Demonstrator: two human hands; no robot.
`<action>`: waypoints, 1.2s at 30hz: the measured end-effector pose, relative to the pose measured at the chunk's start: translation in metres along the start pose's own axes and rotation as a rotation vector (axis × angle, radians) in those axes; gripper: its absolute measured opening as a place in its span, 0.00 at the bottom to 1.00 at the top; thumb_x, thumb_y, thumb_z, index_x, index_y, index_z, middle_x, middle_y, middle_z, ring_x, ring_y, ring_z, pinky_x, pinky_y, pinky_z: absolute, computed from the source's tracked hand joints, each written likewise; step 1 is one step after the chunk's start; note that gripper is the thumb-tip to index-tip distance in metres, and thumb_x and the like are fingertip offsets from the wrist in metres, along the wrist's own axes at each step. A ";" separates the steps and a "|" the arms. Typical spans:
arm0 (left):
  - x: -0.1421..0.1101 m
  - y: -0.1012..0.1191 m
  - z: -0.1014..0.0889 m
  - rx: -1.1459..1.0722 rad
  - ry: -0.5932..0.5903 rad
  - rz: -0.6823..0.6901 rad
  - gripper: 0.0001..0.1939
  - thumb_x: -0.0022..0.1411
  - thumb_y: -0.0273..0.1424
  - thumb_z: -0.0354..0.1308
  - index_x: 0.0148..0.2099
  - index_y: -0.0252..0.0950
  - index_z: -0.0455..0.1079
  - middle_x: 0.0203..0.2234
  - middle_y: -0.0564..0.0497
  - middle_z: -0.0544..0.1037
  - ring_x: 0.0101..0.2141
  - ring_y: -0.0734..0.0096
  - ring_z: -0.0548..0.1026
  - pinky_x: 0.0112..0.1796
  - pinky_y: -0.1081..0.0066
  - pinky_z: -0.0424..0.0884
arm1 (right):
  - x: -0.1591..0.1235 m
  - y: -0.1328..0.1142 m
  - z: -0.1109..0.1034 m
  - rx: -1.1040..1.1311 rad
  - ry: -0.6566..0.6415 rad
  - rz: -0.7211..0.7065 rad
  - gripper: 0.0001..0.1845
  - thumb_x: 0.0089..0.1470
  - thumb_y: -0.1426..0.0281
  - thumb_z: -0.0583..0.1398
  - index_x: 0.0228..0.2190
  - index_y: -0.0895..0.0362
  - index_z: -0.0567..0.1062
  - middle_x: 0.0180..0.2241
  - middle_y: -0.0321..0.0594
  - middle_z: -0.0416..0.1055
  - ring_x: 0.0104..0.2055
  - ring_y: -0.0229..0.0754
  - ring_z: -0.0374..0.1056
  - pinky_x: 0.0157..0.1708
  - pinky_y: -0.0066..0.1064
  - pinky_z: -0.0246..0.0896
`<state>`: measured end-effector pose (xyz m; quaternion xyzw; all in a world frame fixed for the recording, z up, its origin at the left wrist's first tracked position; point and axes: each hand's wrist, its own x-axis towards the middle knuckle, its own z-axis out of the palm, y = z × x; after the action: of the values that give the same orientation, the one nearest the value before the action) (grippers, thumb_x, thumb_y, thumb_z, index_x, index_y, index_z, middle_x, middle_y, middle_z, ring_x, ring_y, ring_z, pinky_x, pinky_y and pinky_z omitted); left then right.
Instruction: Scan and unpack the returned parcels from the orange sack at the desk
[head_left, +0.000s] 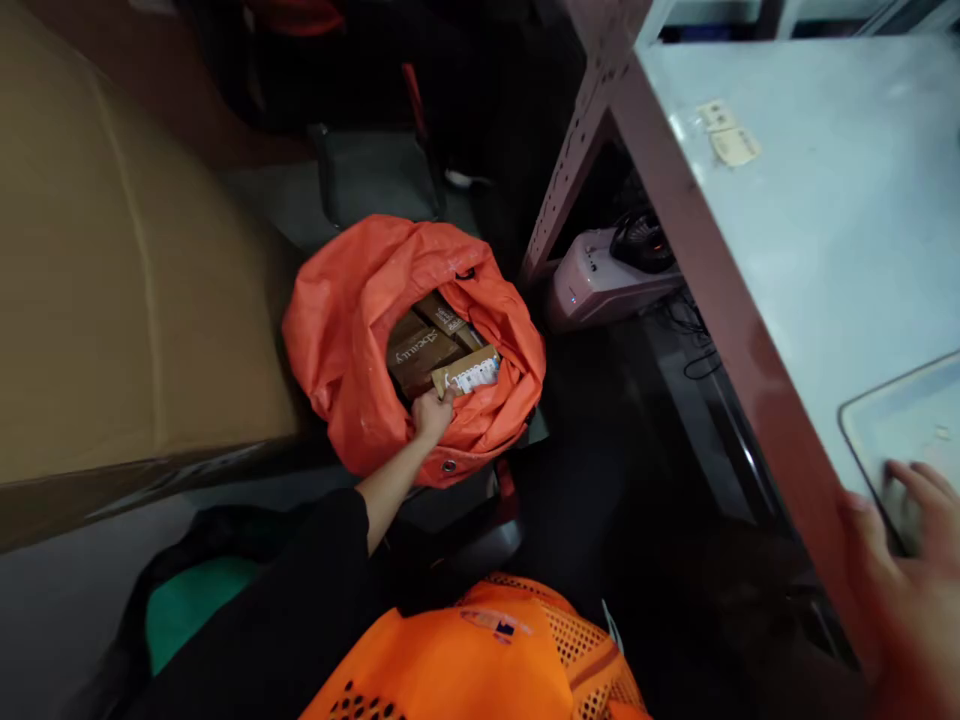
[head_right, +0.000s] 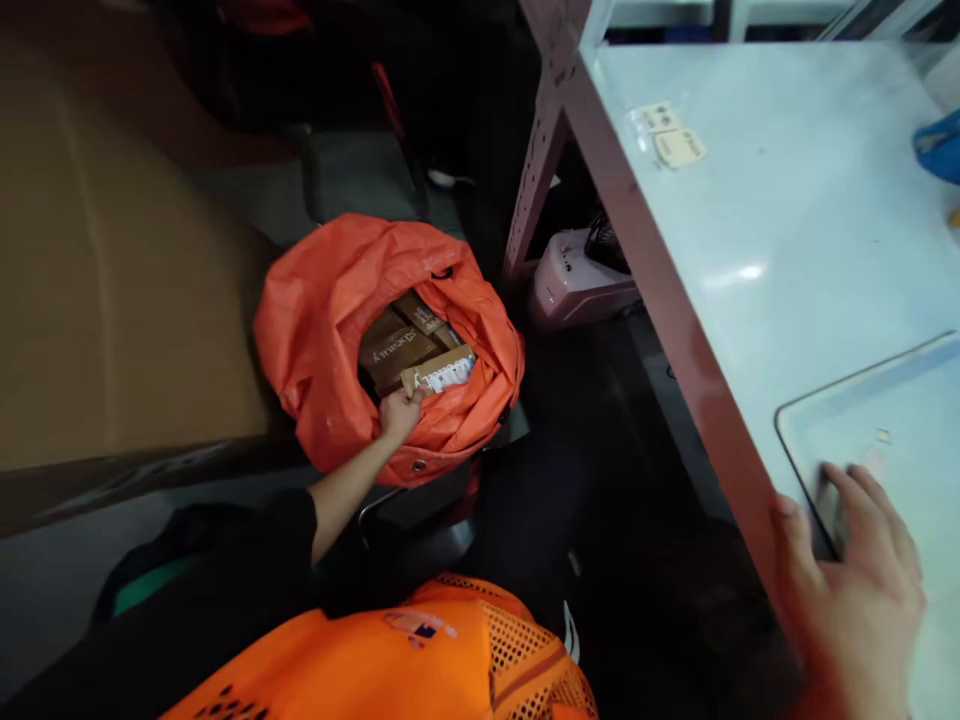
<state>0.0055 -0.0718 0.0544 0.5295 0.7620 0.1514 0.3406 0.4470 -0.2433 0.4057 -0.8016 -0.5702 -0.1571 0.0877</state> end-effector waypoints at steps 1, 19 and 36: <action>-0.007 0.004 -0.010 0.014 0.017 0.058 0.22 0.72 0.44 0.56 0.33 0.34 0.78 0.27 0.39 0.82 0.35 0.54 0.82 0.33 0.66 0.65 | 0.001 -0.003 0.000 0.051 0.012 0.033 0.35 0.68 0.49 0.56 0.70 0.50 0.69 0.68 0.51 0.67 0.70 0.63 0.63 0.72 0.57 0.59; -0.147 0.236 -0.267 -0.288 0.636 0.976 0.23 0.66 0.43 0.61 0.23 0.35 0.67 0.16 0.52 0.68 0.20 0.73 0.66 0.24 0.72 0.58 | -0.036 0.029 -0.038 0.522 0.367 0.212 0.26 0.66 0.51 0.60 0.55 0.55 0.81 0.52 0.49 0.81 0.56 0.58 0.77 0.59 0.50 0.71; -0.262 0.481 -0.018 -0.391 -0.268 1.507 0.30 0.69 0.58 0.55 0.33 0.36 0.76 0.25 0.46 0.76 0.30 0.63 0.73 0.35 0.67 0.69 | -0.223 0.287 -0.098 -0.188 -0.109 1.025 0.42 0.64 0.49 0.56 0.66 0.68 0.68 0.59 0.68 0.71 0.60 0.71 0.70 0.58 0.57 0.66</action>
<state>0.3861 -0.1183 0.4458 0.8475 0.1100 0.4075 0.3219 0.6355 -0.5686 0.4295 -0.9892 -0.0921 -0.1025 0.0509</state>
